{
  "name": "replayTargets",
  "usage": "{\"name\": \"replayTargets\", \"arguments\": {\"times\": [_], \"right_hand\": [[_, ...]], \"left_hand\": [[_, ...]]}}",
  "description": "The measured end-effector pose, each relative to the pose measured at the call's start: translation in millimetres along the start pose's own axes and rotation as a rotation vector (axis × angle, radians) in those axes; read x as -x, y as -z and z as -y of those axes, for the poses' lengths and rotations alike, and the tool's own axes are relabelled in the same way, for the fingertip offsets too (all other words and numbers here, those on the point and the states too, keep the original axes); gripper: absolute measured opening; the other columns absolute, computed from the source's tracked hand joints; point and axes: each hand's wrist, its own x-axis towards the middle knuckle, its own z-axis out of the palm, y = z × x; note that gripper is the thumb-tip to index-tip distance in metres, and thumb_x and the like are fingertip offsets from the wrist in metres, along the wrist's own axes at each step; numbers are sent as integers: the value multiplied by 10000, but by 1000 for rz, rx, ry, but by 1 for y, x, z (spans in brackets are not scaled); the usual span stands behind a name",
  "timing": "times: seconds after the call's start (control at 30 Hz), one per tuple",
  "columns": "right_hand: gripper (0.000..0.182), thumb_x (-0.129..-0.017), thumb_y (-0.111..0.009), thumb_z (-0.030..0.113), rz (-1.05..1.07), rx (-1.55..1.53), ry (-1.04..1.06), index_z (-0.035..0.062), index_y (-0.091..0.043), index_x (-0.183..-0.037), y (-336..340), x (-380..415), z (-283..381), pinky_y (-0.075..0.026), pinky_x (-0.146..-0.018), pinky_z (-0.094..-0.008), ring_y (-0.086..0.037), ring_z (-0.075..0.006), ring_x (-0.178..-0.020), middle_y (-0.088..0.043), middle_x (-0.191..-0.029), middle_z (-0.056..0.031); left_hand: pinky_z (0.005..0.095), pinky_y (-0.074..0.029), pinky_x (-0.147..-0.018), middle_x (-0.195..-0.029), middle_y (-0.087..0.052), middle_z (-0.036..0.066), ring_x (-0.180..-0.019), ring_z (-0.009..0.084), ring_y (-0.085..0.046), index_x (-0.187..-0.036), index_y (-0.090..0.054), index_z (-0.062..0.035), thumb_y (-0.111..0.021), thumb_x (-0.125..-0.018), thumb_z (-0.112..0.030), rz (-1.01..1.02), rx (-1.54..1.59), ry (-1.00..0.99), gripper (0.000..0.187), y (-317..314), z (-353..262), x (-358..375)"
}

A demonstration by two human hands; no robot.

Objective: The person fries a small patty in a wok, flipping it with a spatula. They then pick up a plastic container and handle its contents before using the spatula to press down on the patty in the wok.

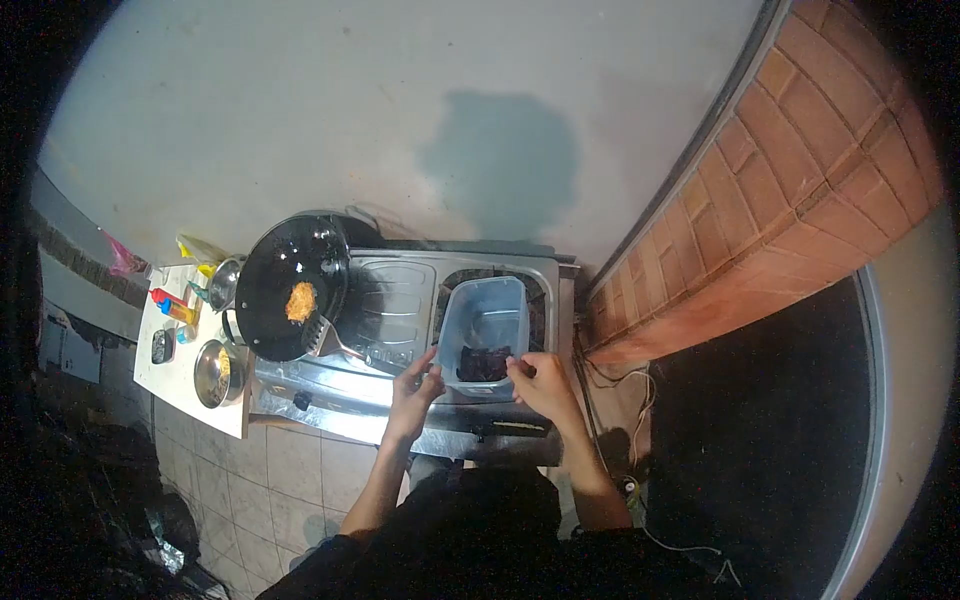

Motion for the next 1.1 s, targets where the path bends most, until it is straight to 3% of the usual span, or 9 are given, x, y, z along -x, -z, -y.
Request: {"name": "replayTargets", "arguments": {"times": [0.27,0.37,0.43,0.5,0.83,0.93,1.1], "right_hand": [[305,-918,-582,144,10,-4,-30,-43,-563,-678,-4,-6,-11,-462,-425,-261,-576,-113,-476,-554,-543,-54],[326,-914,-595,178,9,47,-10,-36,-555,-671,0,-13,-19,-459,-425,-280,-584,-127,-470,-541,-533,-59],[342,-917,-597,190,2,111,31,-36,-545,-665,1,-14,-14,-449,-420,-287,-583,-131,-466,-535,-526,-65],[394,-933,-595,247,9,188,-4,-35,-534,-664,2,-13,-6,-437,-415,-294,-577,-138,-457,-516,-509,-74],[451,-958,-562,317,-68,85,-32,-20,-512,-663,-3,-4,-2,-429,-396,-276,-556,-117,-447,-502,-549,-45],[439,-961,-558,311,-76,76,-18,-23,-515,-680,-4,-7,-5,-421,-386,-269,-550,-111,-444,-499,-551,-36],[446,-960,-559,322,-102,105,5,-27,-510,-686,-5,-6,-5,-435,-384,-269,-549,-108,-450,-497,-560,-43]], "left_hand": [[245,-459,-732,-801,-521,-13,-757,83,-502,-1345,-467,30,-614,-941,-255,20,-23,-30,516,3,-3,0],[249,-465,-732,-842,-521,-3,-772,84,-505,-1352,-454,28,-608,-945,-248,19,4,-20,516,3,0,0],[231,-470,-677,-894,-550,17,-724,74,-523,-1337,-511,-48,-597,-949,-193,1,9,-53,423,3,1,-1],[233,-471,-679,-894,-546,20,-731,76,-523,-1343,-502,-58,-594,-951,-196,4,-11,-42,426,3,0,0],[242,-478,-696,-962,-538,49,-804,103,-529,-1407,-413,-124,-588,-952,-212,-15,25,21,495,7,-1,13],[294,-470,-768,-946,-545,47,-843,107,-516,-1427,-360,-102,-592,-951,-261,-5,-9,16,553,7,0,14],[297,-471,-760,-949,-543,49,-849,117,-524,-1434,-347,-104,-596,-948,-250,5,-23,-2,565,6,-1,17]]}}
